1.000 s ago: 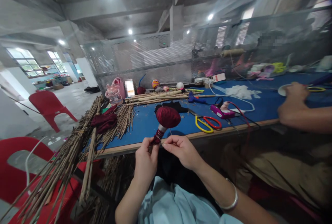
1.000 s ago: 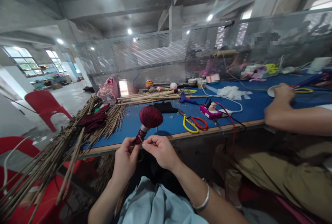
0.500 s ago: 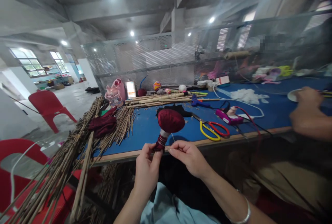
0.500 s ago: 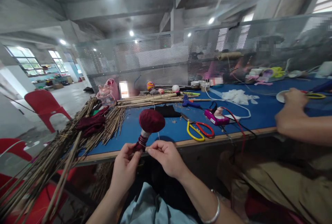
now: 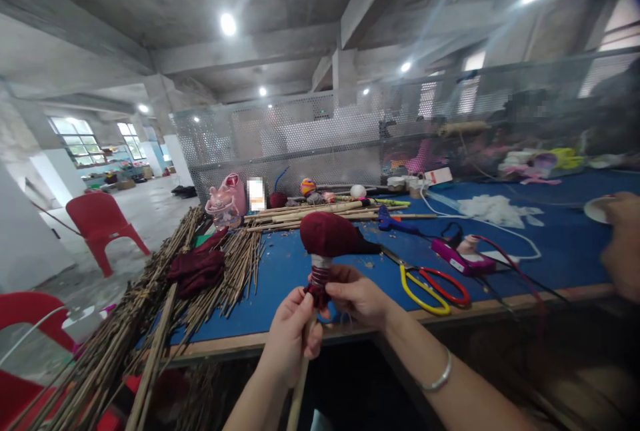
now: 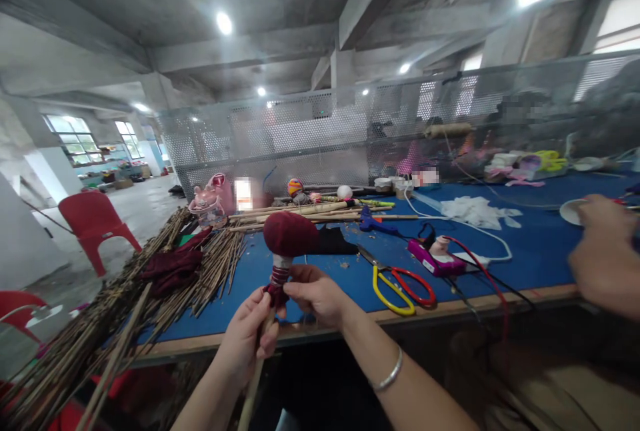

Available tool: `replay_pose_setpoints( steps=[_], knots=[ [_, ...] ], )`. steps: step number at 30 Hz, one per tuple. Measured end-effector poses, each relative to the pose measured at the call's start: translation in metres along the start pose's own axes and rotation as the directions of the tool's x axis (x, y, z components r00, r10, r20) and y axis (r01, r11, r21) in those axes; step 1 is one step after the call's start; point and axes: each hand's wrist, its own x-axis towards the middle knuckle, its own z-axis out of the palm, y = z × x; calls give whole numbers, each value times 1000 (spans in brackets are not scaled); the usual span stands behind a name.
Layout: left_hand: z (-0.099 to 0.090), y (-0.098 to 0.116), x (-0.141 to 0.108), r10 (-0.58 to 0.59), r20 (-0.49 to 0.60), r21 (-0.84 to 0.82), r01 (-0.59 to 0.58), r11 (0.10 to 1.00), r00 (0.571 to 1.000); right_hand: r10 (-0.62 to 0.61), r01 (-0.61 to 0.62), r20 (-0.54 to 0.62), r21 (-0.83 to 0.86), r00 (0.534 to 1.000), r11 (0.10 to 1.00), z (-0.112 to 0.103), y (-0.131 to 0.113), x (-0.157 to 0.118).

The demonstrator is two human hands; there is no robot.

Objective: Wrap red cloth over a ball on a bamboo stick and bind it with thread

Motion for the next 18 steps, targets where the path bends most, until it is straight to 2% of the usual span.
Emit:
replay_pose_setpoints(
  steps=[2, 4, 5, 7, 9, 11, 13, 16, 18],
  knots=[
    [-2, 4, 8, -48, 21, 47, 47, 998, 999, 10, -10, -6, 43, 1000, 999, -1, -2, 6],
    [-3, 9, 20, -36, -52, 179, 44, 983, 998, 16, -12, -61, 63, 998, 998, -5, -2, 15],
    [-3, 10, 27, 19, -106, 267, 10, 964, 994, 20, -14, -95, 62, 995, 998, -7, -1, 21],
    [-3, 11, 42, 207, -166, 453, -112, 885, 964, 23, -17, -156, 45, 987, 999, -14, 0, 33],
    [-4, 9, 57, 359, -127, 584, -222, 781, 925, 28, -25, -198, 20, 980, 999, -19, 1, 44],
    [-7, 5, 67, 413, -88, 634, -268, 725, 907, 47, -48, -218, 0, 975, 999, -21, 0, 50],
    [-11, 0, 71, 389, -88, 617, -256, 744, 917, 57, -63, -195, -26, 979, 998, -20, -2, 49],
    [-15, -4, 63, 275, -120, 487, -185, 854, 954, -14, 2, -116, -106, 993, 994, -17, -5, 38],
    [-16, -5, 54, 191, -146, 365, -126, 922, 971, -63, 37, -116, -212, 991, 977, -15, -6, 27]
  ],
)
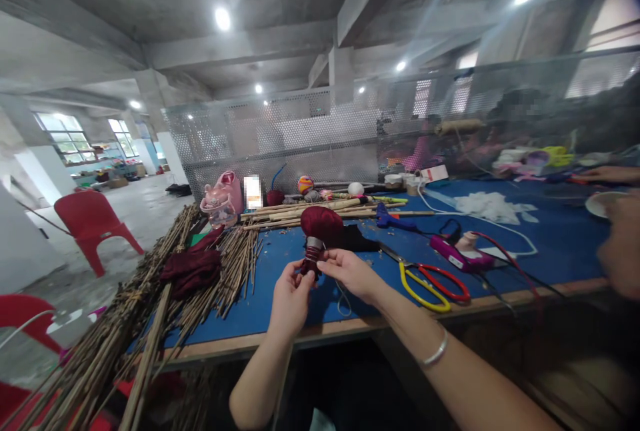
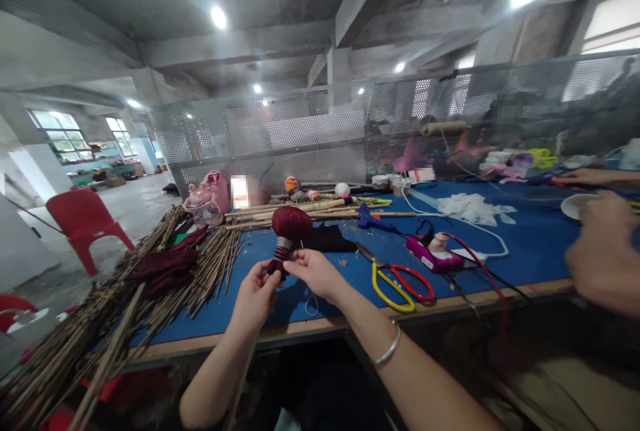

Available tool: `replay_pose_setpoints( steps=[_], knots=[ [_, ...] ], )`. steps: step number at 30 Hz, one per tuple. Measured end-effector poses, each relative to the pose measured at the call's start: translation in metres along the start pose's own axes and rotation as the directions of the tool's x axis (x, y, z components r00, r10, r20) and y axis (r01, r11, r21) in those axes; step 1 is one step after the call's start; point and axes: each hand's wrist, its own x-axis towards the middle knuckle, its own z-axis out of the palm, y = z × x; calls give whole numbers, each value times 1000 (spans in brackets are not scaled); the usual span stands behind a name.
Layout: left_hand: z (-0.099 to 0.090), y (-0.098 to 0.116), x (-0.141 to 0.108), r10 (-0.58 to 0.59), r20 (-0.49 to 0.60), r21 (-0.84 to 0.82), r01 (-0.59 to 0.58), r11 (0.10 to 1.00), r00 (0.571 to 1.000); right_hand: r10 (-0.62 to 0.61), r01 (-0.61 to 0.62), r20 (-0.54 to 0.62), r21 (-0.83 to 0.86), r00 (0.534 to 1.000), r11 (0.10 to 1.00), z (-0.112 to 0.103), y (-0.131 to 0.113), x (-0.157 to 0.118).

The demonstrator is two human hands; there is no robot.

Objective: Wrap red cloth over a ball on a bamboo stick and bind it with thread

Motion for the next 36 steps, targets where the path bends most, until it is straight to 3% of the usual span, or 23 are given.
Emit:
replay_pose_setpoints(
  steps=[4, 8, 12, 18, 22, 24, 26, 28, 29, 31, 34, 36],
  knots=[
    [-1, 2, -15, -63, 15, -133, 65, 989, 998, -17, 3, -83, -172, 996, 985, 0, -9, -21],
    [2, 1, -20, -16, -17, -154, 13, 988, 1000, -16, 6, -100, -102, 995, 995, 3, -18, -31],
    [3, 5, -26, -40, -7, -205, 38, 978, 999, 27, -31, -110, -38, 994, 999, 2, -10, -28],
    [0, 18, -42, -170, 215, -323, 234, 917, 962, 66, -61, -11, 236, 998, 970, 1, 8, -24],
    [0, 9, -40, -168, 415, -384, 339, 859, 894, 65, -124, 174, 355, 983, 926, 6, 3, -26],
    [0, 3, -36, -197, 439, -331, 361, 872, 877, 66, -124, 166, 370, 984, 921, 8, 1, -26],
    [0, -1, -34, -203, 315, -204, 275, 940, 927, 82, -107, 88, 349, 993, 931, 10, 3, -24],
    [0, -1, -33, -81, 92, -31, 84, 996, 992, 122, -122, 19, 306, 992, 944, 13, 7, -22],
    [0, -1, -33, 4, 11, 60, -5, 998, 1000, 142, -136, 1, 291, 990, 947, 14, 10, -22],
    [2, -3, -33, 143, -43, 202, -132, 971, 989, 157, -144, -25, 282, 987, 948, 18, 14, -21],
    [6, -11, -28, 227, -49, 268, -206, 941, 973, 126, -115, -38, 222, 991, 968, 22, 19, -20],
    [6, -16, -23, 234, -98, 223, -208, 953, 967, 70, -62, -53, 149, 996, 987, 20, 23, -19]
  ],
)
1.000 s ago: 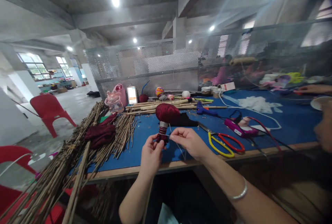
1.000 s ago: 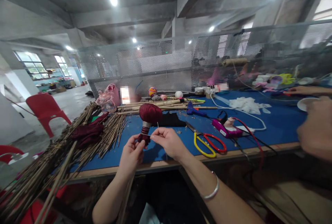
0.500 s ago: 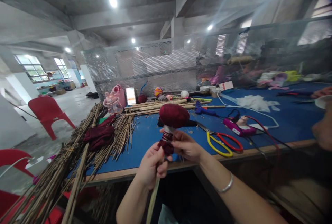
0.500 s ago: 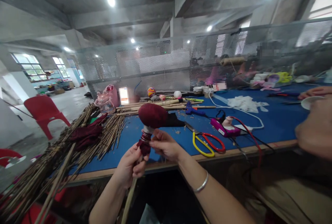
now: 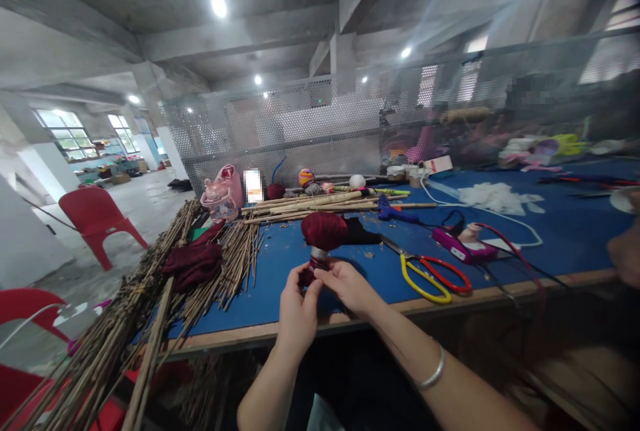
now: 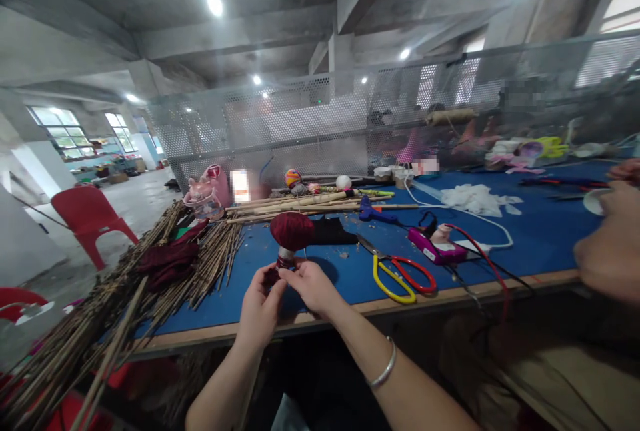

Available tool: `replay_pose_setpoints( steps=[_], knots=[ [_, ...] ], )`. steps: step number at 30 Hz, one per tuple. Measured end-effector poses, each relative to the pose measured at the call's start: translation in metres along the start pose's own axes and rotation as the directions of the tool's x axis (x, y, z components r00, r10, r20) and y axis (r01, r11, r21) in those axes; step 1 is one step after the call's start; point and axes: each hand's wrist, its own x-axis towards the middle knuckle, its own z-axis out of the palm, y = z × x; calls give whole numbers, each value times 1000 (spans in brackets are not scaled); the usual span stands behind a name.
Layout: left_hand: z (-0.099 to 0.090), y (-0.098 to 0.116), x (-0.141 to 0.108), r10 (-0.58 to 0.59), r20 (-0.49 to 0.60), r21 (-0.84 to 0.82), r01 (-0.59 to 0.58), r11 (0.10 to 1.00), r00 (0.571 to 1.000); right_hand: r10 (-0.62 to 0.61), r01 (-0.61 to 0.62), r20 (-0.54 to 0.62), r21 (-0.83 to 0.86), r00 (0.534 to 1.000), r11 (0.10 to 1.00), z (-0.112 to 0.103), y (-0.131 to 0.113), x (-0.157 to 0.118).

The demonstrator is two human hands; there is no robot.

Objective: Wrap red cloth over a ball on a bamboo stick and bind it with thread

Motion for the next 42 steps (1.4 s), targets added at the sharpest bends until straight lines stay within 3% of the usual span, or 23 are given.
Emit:
replay_pose_setpoints(
  steps=[2, 5, 8, 16, 21, 29, 34, 42],
  knots=[
    [1, -3, 5, -94, -6, -92, 93, 991, 996, -35, 33, -17, -93, 999, 995, -5, 4, 1],
    [-1, -1, 11, -285, 82, -221, 296, 929, 955, -34, 23, -39, -233, 999, 972, -11, 8, 1],
    [-2, 4, 13, -362, 151, -281, 391, 877, 920, -57, 31, -113, -227, 992, 973, -11, 9, 0],
    [-6, 3, 11, -357, 182, -357, 399, 844, 916, -22, 1, -197, -105, 980, 994, -7, 9, 0],
    [-3, 2, 10, -333, 148, -333, 363, 870, 931, -1, 3, -161, 12, 987, 1000, -3, -2, -1],
    [-1, 1, 14, -341, 144, -318, 370, 873, 929, -130, 64, -246, -261, 960, 963, -12, 5, -1],
    [-6, 4, 12, -359, 182, -343, 401, 849, 915, -225, 126, -197, -419, 954, 899, -13, 8, 2],
    [-16, 3, 11, -325, 283, -422, 421, 803, 902, -239, 161, -115, -462, 964, 872, -9, 11, 8]
  ],
)
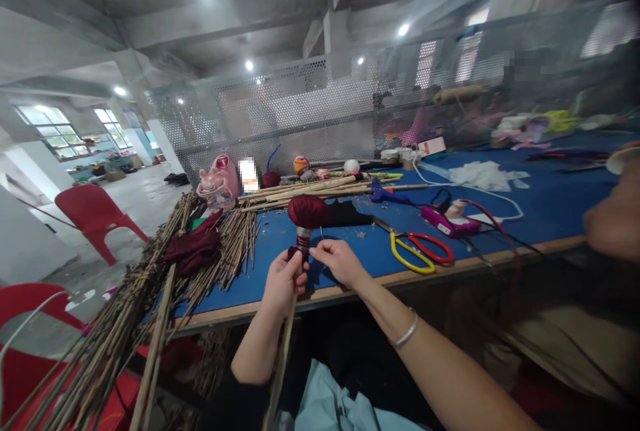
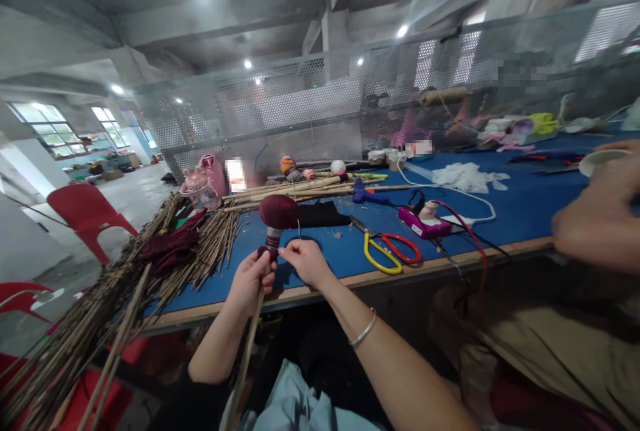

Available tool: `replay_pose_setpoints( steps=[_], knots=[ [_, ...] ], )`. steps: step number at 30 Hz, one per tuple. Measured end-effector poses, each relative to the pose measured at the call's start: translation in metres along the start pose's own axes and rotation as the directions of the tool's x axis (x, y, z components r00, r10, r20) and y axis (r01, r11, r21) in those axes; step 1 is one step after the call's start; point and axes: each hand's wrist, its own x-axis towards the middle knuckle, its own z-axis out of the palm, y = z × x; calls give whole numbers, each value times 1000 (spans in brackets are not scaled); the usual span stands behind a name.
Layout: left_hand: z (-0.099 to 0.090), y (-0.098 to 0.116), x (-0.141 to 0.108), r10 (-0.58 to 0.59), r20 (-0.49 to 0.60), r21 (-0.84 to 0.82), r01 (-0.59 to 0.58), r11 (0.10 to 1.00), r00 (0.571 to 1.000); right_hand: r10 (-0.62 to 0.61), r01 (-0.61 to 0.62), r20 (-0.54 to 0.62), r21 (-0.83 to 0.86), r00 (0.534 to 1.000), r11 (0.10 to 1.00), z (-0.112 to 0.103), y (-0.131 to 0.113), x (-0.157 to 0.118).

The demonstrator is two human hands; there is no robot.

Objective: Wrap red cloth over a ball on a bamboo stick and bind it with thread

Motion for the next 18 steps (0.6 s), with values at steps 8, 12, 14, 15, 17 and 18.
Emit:
replay_pose_setpoints(
  steps=[8, 12, 14, 15, 17, 18],
  knots=[
    [-17, 7, 2, -184, 252, 37, 181, 983, 950, 110, -226, 373, 282, 921, 932, -14, 4, 3],
    [-16, 5, 7, -226, 252, 135, 198, 971, 941, 85, -270, 432, 388, 898, 881, -21, 13, 3],
    [-10, 4, 6, -134, 94, 259, 105, 960, 987, 126, -303, 399, 418, 908, 857, -20, 16, 4],
    [-5, 3, 5, -35, -6, 329, 35, 944, 999, 146, -317, 389, 423, 910, 849, -18, 16, 4],
    [4, 1, 0, 236, -156, 474, -137, 870, 959, 168, -327, 374, 416, 912, 848, -16, 14, 5],
    [8, 0, -3, 349, -179, 525, -211, 824, 920, 170, -324, 369, 410, 914, 853, -15, 12, 5]
  ],
)
